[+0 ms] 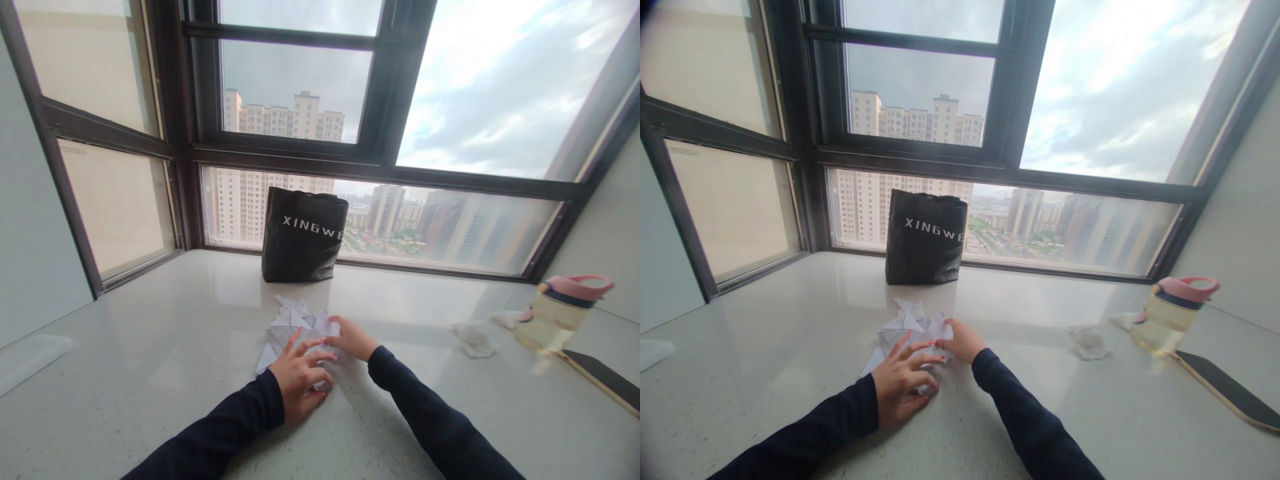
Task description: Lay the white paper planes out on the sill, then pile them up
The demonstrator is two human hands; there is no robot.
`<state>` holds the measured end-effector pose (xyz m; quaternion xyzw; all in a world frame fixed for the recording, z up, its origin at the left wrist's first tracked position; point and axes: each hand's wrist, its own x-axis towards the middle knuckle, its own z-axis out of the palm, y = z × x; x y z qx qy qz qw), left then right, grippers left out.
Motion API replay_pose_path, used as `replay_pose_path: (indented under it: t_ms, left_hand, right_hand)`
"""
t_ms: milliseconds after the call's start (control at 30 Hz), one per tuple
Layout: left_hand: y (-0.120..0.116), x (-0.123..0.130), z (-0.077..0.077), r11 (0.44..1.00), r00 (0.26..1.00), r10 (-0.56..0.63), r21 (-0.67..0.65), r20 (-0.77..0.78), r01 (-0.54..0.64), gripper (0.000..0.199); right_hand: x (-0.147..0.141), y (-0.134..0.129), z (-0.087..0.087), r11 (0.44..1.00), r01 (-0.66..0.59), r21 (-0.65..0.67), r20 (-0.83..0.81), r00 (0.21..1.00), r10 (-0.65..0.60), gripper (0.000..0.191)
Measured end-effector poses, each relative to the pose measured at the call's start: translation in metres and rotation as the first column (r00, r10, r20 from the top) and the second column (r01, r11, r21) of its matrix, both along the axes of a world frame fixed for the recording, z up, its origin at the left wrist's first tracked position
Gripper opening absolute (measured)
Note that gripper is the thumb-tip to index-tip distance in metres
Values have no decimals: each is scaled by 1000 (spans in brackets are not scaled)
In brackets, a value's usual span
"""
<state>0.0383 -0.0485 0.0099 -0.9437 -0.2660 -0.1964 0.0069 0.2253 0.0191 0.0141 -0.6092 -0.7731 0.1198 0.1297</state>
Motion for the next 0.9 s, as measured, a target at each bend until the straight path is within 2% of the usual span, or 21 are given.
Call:
replay_pose_path:
  t_ms: [133, 200, 367, 500, 633, 767, 900]
  left_hand:
    - [2, -5, 7, 996, 996, 87, 7, 35, -88, 30]
    - [1, -4, 7, 998, 996, 68, 11, 50, -69, 37]
    - [0, 3, 0, 999, 998, -52, 16, 21, 52, 33]
    - [9, 4, -8, 999, 1000, -14, 45, -14, 14, 34]
    - [18, 3, -13, 997, 999, 18, 73, -33, -15, 36]
    - [20, 2, -15, 996, 997, 56, 68, -50, -53, 35]
    - [19, 1, -11, 999, 997, 29, 25, -66, -27, 36]
  right_hand:
    - [-4, -3, 2, 1000, -15, 13, 2, 1000, 15, 41]
    - [-6, -3, 4, 999, -12, 29, 3, 1000, 12, 33]
    - [-11, 6, 17, 992, 53, 115, -1, 999, -54, 29]
    - [-31, 26, 32, 979, 65, 196, -16, 998, -63, 30]
    - [-63, 55, 36, 982, -25, 187, -18, 999, 29, 26]
    - [-84, 77, 26, 982, -157, 107, -24, 987, 160, 25]
    - [-95, 83, 15, 958, -285, 16, -53, 957, 285, 26]
